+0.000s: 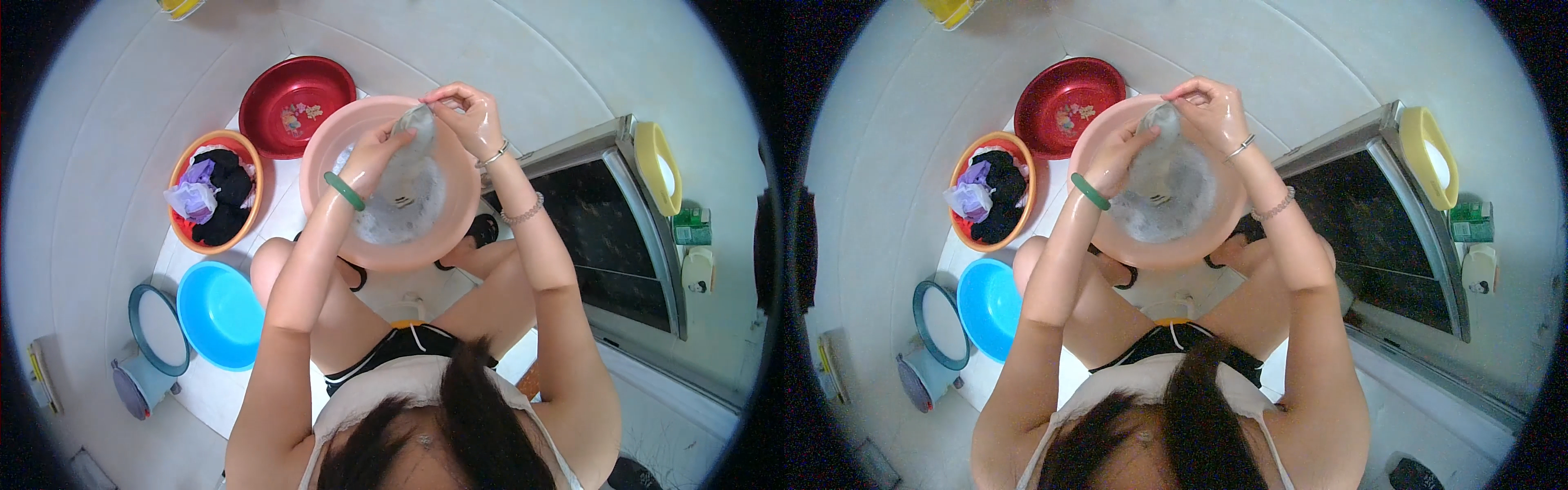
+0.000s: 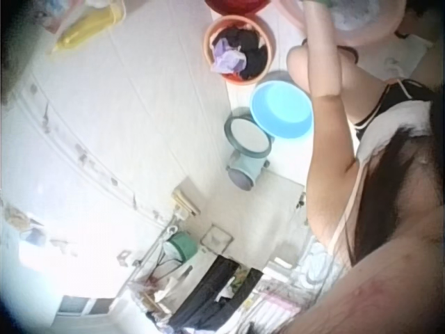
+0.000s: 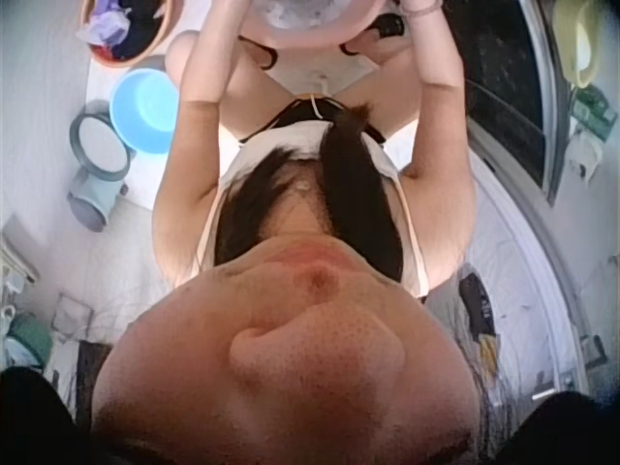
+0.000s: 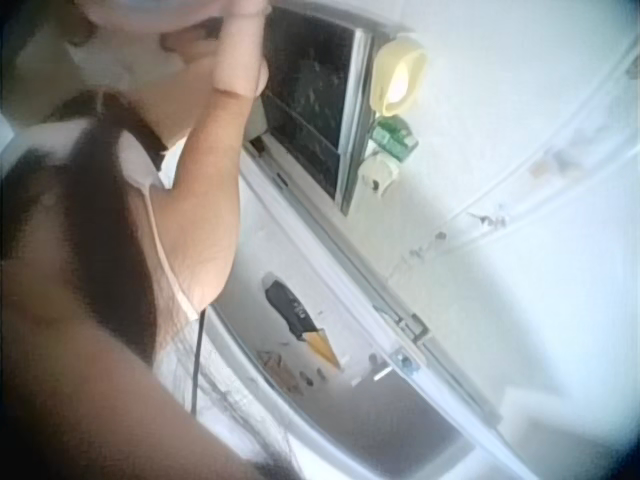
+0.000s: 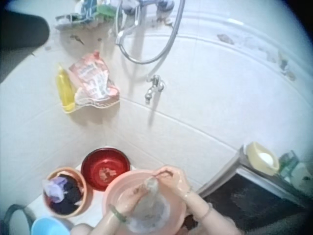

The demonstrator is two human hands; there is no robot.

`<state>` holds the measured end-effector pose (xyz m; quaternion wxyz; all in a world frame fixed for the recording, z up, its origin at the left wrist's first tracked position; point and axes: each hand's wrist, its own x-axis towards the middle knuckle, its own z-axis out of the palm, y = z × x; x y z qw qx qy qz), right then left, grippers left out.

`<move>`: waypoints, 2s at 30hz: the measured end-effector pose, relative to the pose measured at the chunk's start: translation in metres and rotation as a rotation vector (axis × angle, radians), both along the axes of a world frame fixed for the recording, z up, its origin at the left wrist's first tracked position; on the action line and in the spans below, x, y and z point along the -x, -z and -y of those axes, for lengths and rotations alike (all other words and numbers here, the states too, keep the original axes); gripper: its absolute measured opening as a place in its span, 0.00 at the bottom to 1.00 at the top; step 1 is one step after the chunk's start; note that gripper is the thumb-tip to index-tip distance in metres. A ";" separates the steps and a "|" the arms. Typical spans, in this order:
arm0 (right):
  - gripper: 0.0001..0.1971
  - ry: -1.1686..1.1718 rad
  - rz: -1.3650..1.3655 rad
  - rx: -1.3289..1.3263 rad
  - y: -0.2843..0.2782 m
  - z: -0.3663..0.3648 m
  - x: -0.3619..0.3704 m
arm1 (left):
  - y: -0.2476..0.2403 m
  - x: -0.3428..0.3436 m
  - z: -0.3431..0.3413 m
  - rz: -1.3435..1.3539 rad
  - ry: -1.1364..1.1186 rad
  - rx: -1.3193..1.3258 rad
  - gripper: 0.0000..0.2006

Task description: The person washes clothes by hand in a basin of soapy water, wrings out a washed garment, retrieves detergent, and scrubs a sock using a bar of soap.

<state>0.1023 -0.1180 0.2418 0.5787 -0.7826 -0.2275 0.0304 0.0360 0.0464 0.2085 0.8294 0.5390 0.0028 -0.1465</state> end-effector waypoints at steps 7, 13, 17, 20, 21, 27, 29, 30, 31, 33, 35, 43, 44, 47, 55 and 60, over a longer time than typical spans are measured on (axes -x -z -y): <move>0.20 -0.065 -0.390 -0.268 -0.016 0.002 0.000 | 0.008 -0.006 -0.005 -0.193 -0.135 0.124 0.13; 0.28 -0.209 -0.525 -0.499 -0.036 0.005 0.003 | 0.017 0.000 -0.015 -0.262 -0.191 0.187 0.12; 0.31 -0.370 -0.538 -0.552 -0.042 0.008 0.004 | 0.013 0.003 -0.015 -0.301 -0.181 0.265 0.12; 0.29 -0.404 -0.530 -0.542 -0.026 0.010 0.003 | 0.010 0.002 -0.011 -0.384 -0.129 0.448 0.13; 0.28 -0.370 -0.158 0.027 -0.009 0.015 -0.001 | 0.010 0.000 -0.008 -0.415 -0.156 0.458 0.13; 0.22 -0.164 0.345 1.113 -0.036 0.025 0.021 | 0.035 0.007 -0.018 0.084 -0.128 0.561 0.15; 0.16 0.031 0.297 0.917 -0.064 0.056 0.020 | 0.014 -0.002 -0.010 -0.339 -0.275 0.512 0.17; 0.15 0.138 0.304 0.917 -0.093 0.071 0.025 | 0.007 0.003 -0.012 -0.326 -0.281 0.475 0.17; 0.14 0.315 0.260 0.861 -0.123 0.087 0.032 | 0.012 0.002 -0.016 -0.287 -0.280 0.467 0.18; 0.14 0.674 0.512 0.896 -0.165 0.146 0.047 | 0.010 0.000 -0.010 -0.286 -0.256 0.483 0.19; 0.20 1.033 0.650 0.969 -0.226 0.255 0.073 | -0.003 -0.002 0.007 -0.314 -0.204 0.521 0.19; 0.27 1.873 -0.314 1.243 -0.217 0.459 0.094 | -0.019 0.011 0.000 -0.327 -0.270 0.409 0.16; 0.27 1.866 -0.400 1.286 -0.220 0.527 0.116 | -0.020 0.010 0.013 -0.338 -0.228 0.433 0.16; 0.28 1.839 -0.482 1.152 -0.282 0.610 0.199 | -0.014 0.009 0.024 -0.460 -0.088 0.570 0.19; 0.31 1.455 -0.695 0.920 -0.238 0.462 0.185 | -0.014 0.010 0.004 -0.342 -0.205 0.486 0.19; 0.32 1.447 -0.729 0.809 -0.233 0.481 0.179 | -0.018 0.012 0.006 -0.422 -0.237 0.527 0.17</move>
